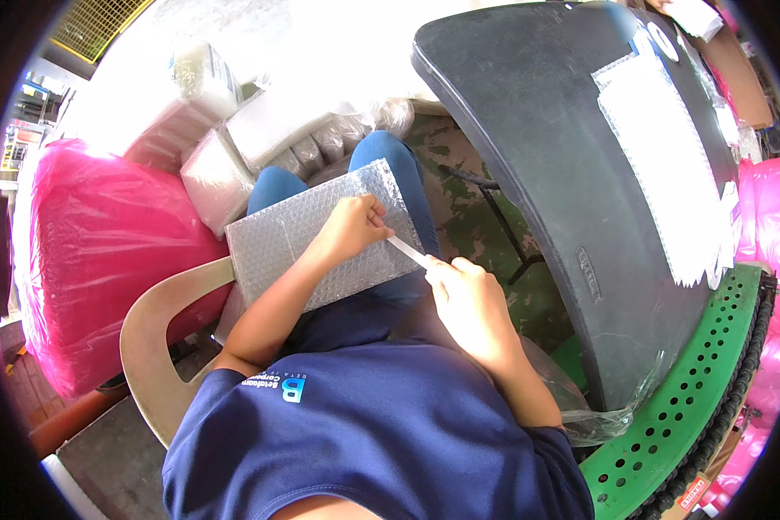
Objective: The person wraps rectangular items in bubble wrap and secures them with clear packing tape. They repeatedly pull tape from a roll, apply it to the edges of the bubble wrap, and tear it off by hand. The wrapped packages are placed on a table or stacked nearby.
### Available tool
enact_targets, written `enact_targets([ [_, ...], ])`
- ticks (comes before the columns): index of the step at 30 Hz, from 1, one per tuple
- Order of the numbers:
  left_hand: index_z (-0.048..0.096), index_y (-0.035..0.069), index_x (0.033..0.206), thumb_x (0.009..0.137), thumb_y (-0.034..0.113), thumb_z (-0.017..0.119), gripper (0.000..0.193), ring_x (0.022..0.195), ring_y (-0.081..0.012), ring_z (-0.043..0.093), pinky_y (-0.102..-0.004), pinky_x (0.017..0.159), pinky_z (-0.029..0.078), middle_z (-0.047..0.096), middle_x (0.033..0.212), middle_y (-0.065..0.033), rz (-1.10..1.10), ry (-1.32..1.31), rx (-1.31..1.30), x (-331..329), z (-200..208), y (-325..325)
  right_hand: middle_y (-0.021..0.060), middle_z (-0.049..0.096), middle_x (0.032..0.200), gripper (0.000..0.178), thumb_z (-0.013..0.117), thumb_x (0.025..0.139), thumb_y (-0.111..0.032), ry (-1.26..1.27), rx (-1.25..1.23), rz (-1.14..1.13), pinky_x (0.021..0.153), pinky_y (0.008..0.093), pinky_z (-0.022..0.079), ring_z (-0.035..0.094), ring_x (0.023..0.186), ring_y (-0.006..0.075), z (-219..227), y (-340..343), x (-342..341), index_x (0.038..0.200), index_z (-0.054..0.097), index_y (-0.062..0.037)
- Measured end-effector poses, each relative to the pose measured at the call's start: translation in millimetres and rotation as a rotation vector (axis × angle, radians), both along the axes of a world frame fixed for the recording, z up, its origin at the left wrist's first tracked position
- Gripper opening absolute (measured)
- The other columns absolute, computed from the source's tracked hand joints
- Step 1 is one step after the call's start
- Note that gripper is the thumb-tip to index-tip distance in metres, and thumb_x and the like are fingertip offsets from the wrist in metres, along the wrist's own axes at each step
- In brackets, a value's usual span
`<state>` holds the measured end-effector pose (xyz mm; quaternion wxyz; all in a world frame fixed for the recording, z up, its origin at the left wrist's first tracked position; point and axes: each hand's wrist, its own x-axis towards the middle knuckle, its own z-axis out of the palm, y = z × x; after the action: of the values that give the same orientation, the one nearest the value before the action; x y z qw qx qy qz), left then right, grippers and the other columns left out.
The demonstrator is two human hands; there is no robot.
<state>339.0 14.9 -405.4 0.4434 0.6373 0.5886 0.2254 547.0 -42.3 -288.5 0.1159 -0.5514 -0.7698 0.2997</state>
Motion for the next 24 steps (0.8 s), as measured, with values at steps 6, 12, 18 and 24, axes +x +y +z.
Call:
enact_targets([
  [6, 0.065, -0.005, 0.087, 0.074, 0.006, 0.069, 0.017, 0.072, -0.0234, 0.067, -0.0342, 0.067, 0.052, 0.067, 0.075, -0.016, -0.022, -0.069, -0.01, 3, -8, -6, 0.0155, 0.057, 0.069, 0.022, 0.061, 0.088, -0.01, 0.003, 0.013, 0.022, 0.055, 0.0342, 0.044, 0.055, 0.056, 0.0247, -2, 0, 1, 0.106, 0.067, 0.0007],
  [12, 0.061, -0.004, 0.082, 0.078, 0.004, 0.065, 0.009, 0.081, -0.0315, 0.062, -0.039, 0.074, 0.05, 0.061, 0.083, -0.0173, -0.039, 0.029, 0.233, 8, -11, -18, 0.016, 0.058, 0.071, 0.023, 0.06, 0.088, -0.011, -0.021, -0.026, 0.011, 0.056, 0.0361, 0.047, 0.057, 0.058, 0.0274, 0, 0, 1, 0.108, 0.066, -0.0009],
  [18, 0.056, -0.001, 0.088, 0.08, 0.004, 0.065, 0.013, 0.087, -0.0345, 0.058, -0.0404, 0.081, 0.047, 0.059, 0.088, -0.0176, 0.074, -0.127, 0.059, 10, -13, -26, 0.0164, 0.06, 0.075, 0.023, 0.058, 0.088, -0.013, -0.076, -0.066, 0.042, 0.058, 0.0394, 0.05, 0.061, 0.062, 0.0319, 0, -1, 2, 0.108, 0.067, -0.0048],
  [24, 0.056, 0.0, 0.092, 0.08, -0.001, 0.06, 0.012, 0.094, -0.0353, 0.053, -0.0409, 0.085, 0.045, 0.055, 0.093, -0.0178, 0.058, 0.137, 0.234, 20, -16, -37, 0.0164, 0.056, 0.069, 0.024, 0.061, 0.087, -0.009, -0.025, -0.083, 0.015, 0.057, 0.0362, 0.044, 0.055, 0.058, 0.0275, 2, -1, 1, 0.108, 0.067, -0.0005],
])
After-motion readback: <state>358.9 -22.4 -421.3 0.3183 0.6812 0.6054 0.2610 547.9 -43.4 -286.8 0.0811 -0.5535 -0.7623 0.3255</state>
